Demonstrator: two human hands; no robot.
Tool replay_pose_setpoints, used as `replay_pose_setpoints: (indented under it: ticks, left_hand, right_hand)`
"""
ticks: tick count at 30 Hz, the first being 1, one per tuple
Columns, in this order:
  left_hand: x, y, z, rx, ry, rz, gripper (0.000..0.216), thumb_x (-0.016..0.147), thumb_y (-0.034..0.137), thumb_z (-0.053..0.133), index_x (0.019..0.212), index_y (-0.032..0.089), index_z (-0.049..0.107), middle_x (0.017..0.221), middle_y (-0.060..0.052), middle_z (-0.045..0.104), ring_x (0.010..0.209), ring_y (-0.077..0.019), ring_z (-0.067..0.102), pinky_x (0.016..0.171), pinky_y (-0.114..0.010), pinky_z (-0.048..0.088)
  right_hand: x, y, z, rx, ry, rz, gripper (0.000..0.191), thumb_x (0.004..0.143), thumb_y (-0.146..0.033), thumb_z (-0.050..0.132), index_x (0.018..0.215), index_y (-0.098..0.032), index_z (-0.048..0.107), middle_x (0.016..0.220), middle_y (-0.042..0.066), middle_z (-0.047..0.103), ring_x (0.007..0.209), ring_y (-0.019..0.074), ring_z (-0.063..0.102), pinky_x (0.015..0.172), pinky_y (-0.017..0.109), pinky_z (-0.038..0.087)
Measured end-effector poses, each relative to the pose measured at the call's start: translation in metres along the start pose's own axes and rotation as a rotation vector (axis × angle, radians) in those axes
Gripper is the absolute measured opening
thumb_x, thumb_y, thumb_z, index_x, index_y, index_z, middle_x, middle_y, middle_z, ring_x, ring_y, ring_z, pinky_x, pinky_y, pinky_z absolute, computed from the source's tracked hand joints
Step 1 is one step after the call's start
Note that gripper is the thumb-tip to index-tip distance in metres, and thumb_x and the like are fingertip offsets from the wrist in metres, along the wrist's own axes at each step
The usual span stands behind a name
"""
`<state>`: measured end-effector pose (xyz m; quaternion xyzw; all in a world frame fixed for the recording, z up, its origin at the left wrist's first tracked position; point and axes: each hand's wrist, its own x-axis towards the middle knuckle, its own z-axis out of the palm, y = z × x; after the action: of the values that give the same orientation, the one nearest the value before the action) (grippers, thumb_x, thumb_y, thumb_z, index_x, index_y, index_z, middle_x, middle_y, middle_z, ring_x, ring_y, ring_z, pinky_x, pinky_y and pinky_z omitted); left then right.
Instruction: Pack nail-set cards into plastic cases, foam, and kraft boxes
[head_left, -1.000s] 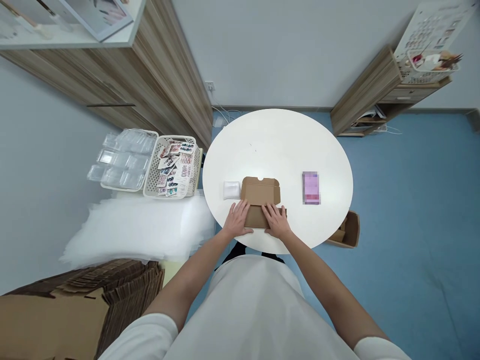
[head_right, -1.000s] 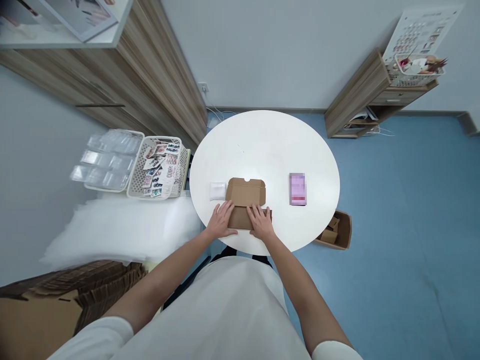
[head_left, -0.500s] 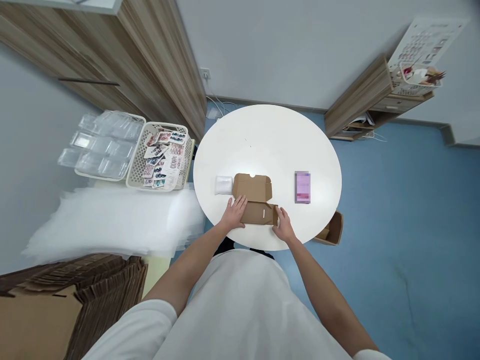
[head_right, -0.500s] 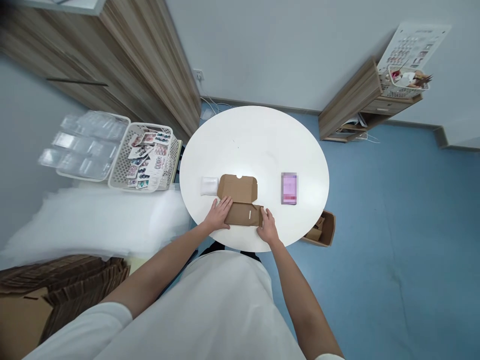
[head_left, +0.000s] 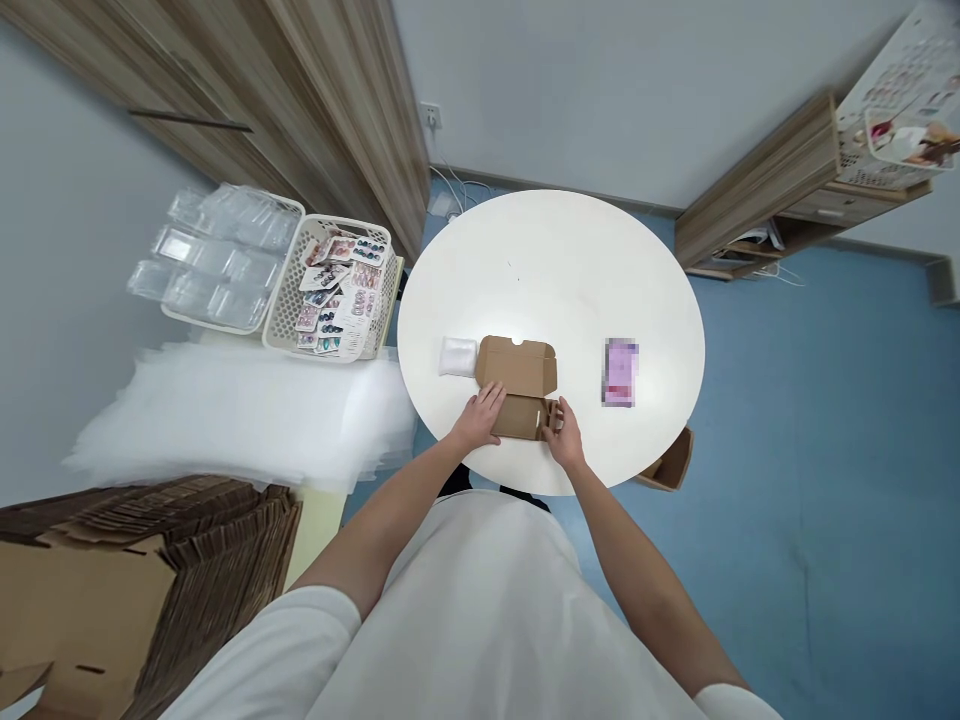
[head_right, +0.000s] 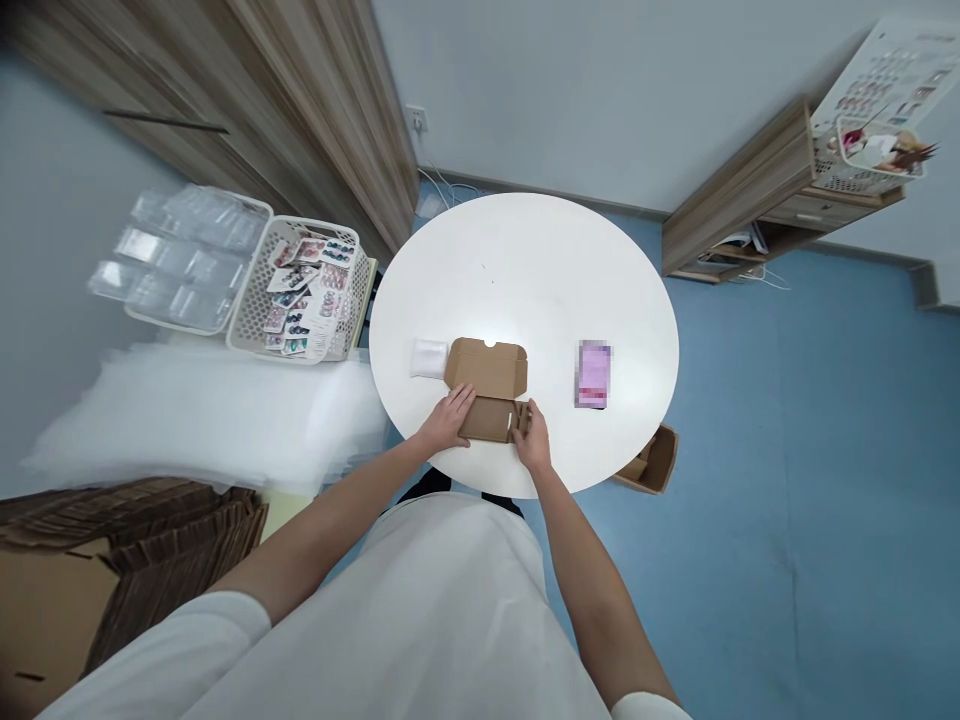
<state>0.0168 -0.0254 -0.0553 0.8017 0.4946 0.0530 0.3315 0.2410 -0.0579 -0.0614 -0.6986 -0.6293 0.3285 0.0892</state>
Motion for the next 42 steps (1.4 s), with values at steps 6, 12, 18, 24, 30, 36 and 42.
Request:
replay_pose_setpoints:
  ticks: [6,12,18,24,30,36,42]
  left_hand:
    - [0.000,0.004,-0.003,0.041,-0.039,-0.016,0.105,0.051,0.034,0.077,0.136,0.016,0.017,0.145,-0.014,0.015,0.133,-0.0311,0.007,0.105,-0.040,0.020]
    - [0.001,0.004,0.000,0.074,-0.013,0.007,0.107,0.051,0.039,0.075,0.136,0.014,0.015,0.144,-0.016,0.017,0.133,-0.0316,0.010,0.104,-0.041,0.023]
    - [-0.001,0.000,0.000,0.099,-0.003,0.059,0.115,0.046,0.047,0.075,0.137,0.011,0.014,0.143,-0.019,0.017,0.132,-0.0329,0.012,0.102,-0.042,0.025]
    - [-0.007,0.003,-0.007,0.052,0.024,0.088,0.099,0.061,0.055,0.063,0.136,0.012,0.017,0.144,-0.018,0.016,0.133,-0.0314,0.009,0.103,-0.044,0.021]
    - [-0.034,0.010,-0.007,-0.010,0.309,-0.142,0.063,0.077,0.027,0.050,0.133,0.011,0.025,0.143,-0.018,0.017,0.132,-0.0281,0.017,0.102,-0.042,0.025]
    - [-0.046,0.008,0.007,-0.266,0.303,-0.474,0.056,0.076,0.026,0.052,0.127,0.012,0.033,0.118,-0.016,0.050,0.108,-0.0244,0.051,0.088,-0.038,0.043]
    - [-0.029,0.003,0.010,-0.411,0.173,-0.499,0.034,0.078,0.022,0.049,0.111,0.014,0.051,0.098,-0.009,0.062,0.083,-0.0177,0.060,0.076,-0.031,0.048]
  right_hand:
    - [0.003,-0.010,-0.013,0.339,-0.006,0.185,0.059,0.072,-0.022,0.036,0.130,-0.014,0.034,0.114,0.011,0.056,0.092,0.0207,0.057,0.074,0.034,0.049]
    - [-0.004,-0.032,-0.009,0.438,-0.014,0.132,0.050,0.070,-0.037,0.051,0.117,-0.018,0.046,0.122,0.011,0.049,0.101,0.0220,0.052,0.073,0.033,0.049]
    - [0.003,-0.035,-0.002,0.356,0.005,0.311,0.047,0.071,-0.036,0.053,0.113,-0.020,0.039,0.105,0.007,0.058,0.082,0.0173,0.059,0.070,0.030,0.046]
    - [0.016,-0.033,-0.010,0.001,-0.137,0.365,0.018,0.073,-0.035,0.050,0.084,-0.020,0.052,0.080,0.004,0.063,0.074,0.0190,0.059,0.062,0.028,0.042]
    - [0.021,-0.036,-0.009,-0.160,-0.170,0.336,0.013,0.075,-0.031,0.047,0.080,-0.020,0.050,0.076,0.006,0.061,0.071,0.0199,0.058,0.056,0.026,0.038]
    - [0.022,-0.039,-0.007,-0.206,-0.187,0.319,0.011,0.077,-0.026,0.045,0.083,-0.019,0.049,0.078,0.008,0.061,0.072,0.0206,0.058,0.056,0.027,0.037]
    - [0.021,-0.037,-0.011,-0.163,-0.141,0.358,0.018,0.080,-0.030,0.041,0.090,-0.019,0.050,0.082,0.007,0.062,0.075,0.0205,0.058,0.058,0.028,0.038]
